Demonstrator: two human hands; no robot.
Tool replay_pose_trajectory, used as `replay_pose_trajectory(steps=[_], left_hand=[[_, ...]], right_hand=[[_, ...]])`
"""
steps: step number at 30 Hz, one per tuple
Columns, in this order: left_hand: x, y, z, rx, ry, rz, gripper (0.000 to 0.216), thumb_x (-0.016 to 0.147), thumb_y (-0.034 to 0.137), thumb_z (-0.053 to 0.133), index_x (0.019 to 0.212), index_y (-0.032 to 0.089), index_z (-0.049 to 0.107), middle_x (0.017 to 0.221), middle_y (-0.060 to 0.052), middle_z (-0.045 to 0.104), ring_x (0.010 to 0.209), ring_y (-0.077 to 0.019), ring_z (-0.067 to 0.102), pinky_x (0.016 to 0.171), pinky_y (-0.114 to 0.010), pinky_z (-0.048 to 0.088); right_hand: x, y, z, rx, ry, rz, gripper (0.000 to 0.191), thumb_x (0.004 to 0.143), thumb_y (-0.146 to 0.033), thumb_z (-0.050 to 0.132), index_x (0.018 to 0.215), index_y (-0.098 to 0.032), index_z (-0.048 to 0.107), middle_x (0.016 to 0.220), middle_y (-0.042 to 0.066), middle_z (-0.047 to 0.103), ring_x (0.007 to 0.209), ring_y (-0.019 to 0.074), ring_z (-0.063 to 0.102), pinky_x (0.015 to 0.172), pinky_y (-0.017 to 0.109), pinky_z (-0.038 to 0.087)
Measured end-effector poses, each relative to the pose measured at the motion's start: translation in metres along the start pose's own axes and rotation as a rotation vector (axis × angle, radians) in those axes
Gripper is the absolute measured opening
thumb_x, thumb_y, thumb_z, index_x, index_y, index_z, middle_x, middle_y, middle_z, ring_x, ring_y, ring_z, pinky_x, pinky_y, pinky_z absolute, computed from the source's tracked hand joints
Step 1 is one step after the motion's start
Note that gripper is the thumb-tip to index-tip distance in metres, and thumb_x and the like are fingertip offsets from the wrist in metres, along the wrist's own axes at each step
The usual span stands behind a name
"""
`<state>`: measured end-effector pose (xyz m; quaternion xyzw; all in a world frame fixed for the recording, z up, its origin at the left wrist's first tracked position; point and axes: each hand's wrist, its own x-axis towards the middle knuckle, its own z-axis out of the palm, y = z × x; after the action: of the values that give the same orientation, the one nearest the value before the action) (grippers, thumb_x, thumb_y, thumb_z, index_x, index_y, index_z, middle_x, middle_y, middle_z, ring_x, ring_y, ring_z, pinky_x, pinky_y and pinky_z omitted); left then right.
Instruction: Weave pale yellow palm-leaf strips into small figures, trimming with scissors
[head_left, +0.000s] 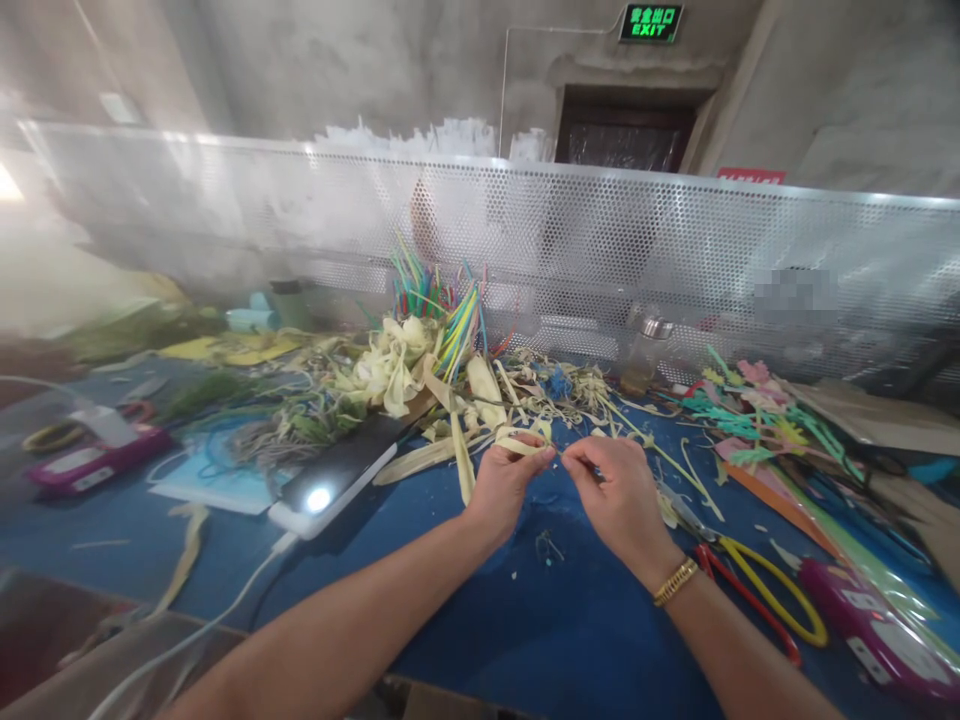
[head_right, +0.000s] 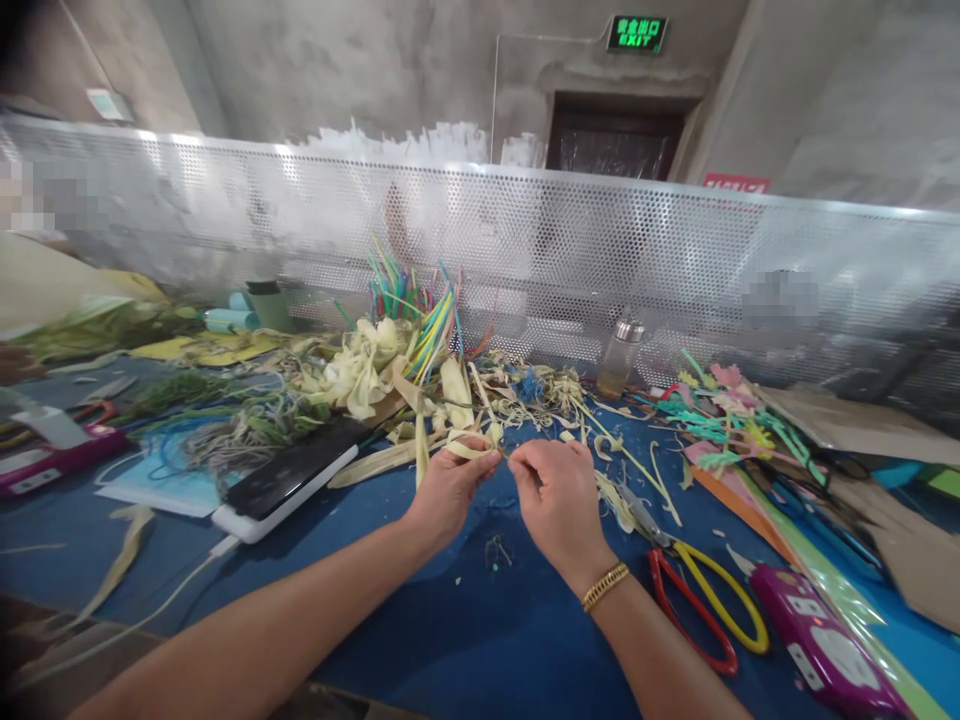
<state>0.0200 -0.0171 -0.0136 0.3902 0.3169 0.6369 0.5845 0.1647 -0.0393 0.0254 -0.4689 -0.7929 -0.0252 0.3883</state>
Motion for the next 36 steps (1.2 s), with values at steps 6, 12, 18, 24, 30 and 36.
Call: replay_pose_trajectory(steps=[6,12,18,24,30,36], left_hand=[[0.000,-0.001,0.000,-0.002,-0.004,0.025,0.026,0.057,0.027,0.081,0.073,0.016,0.063,0.062,0.003,0.056,0.059,-0.0098,0.050,0.061,-0.024,0.040],[0.002,0.004,-0.002,0.051,-0.074,-0.013,0.022,0.060,0.030,0.079,0.068,0.014,0.066,0.060,0.002,0.056,0.057,-0.0089,0.046,0.059,-0.023,0.038],[0.008,0.010,-0.006,0.075,-0.034,-0.032,0.031,0.054,0.028,0.082,0.081,0.017,0.071,0.077,-0.001,0.065,0.061,-0.0091,0.051,0.058,-0.022,0.040],[0.006,0.015,-0.003,0.156,-0.055,0.063,0.023,0.057,0.024,0.080,0.074,0.016,0.068,0.079,0.000,0.065,0.063,-0.0095,0.053,0.061,-0.023,0.041],[0.004,0.016,-0.002,0.220,-0.160,0.069,0.014,0.065,0.024,0.075,0.073,0.015,0.068,0.072,-0.001,0.063,0.066,-0.0114,0.055,0.062,-0.024,0.043],[0.004,0.014,-0.005,0.087,-0.203,-0.054,0.015,0.066,0.025,0.076,0.068,0.014,0.067,0.068,-0.001,0.061,0.063,-0.0101,0.054,0.060,-0.022,0.043]], right_hand=[[0.000,0.000,0.001,-0.008,-0.003,0.001,0.017,0.087,-0.025,0.051,0.074,-0.023,0.061,0.072,0.000,0.066,0.071,0.0171,0.058,0.082,0.034,0.031],[-0.001,0.005,0.004,0.015,-0.012,0.039,0.015,0.085,-0.023,0.052,0.073,-0.022,0.062,0.070,0.000,0.066,0.069,0.0167,0.058,0.078,0.033,0.032],[-0.002,0.015,0.008,0.259,-0.034,0.159,0.016,0.084,-0.034,0.055,0.084,-0.021,0.065,0.079,0.003,0.069,0.072,0.0186,0.061,0.072,0.031,0.042],[-0.001,0.013,0.010,0.511,-0.045,0.337,0.026,0.084,-0.043,0.054,0.083,-0.020,0.067,0.081,0.004,0.069,0.074,0.0188,0.061,0.069,0.030,0.046],[-0.001,0.013,0.012,0.604,-0.036,0.403,0.022,0.079,-0.040,0.060,0.075,-0.019,0.065,0.070,0.002,0.065,0.066,0.0159,0.056,0.065,0.028,0.044],[-0.001,0.014,0.011,0.534,-0.019,0.312,0.016,0.079,-0.034,0.059,0.075,-0.020,0.066,0.074,0.002,0.067,0.070,0.0167,0.058,0.071,0.030,0.045]])
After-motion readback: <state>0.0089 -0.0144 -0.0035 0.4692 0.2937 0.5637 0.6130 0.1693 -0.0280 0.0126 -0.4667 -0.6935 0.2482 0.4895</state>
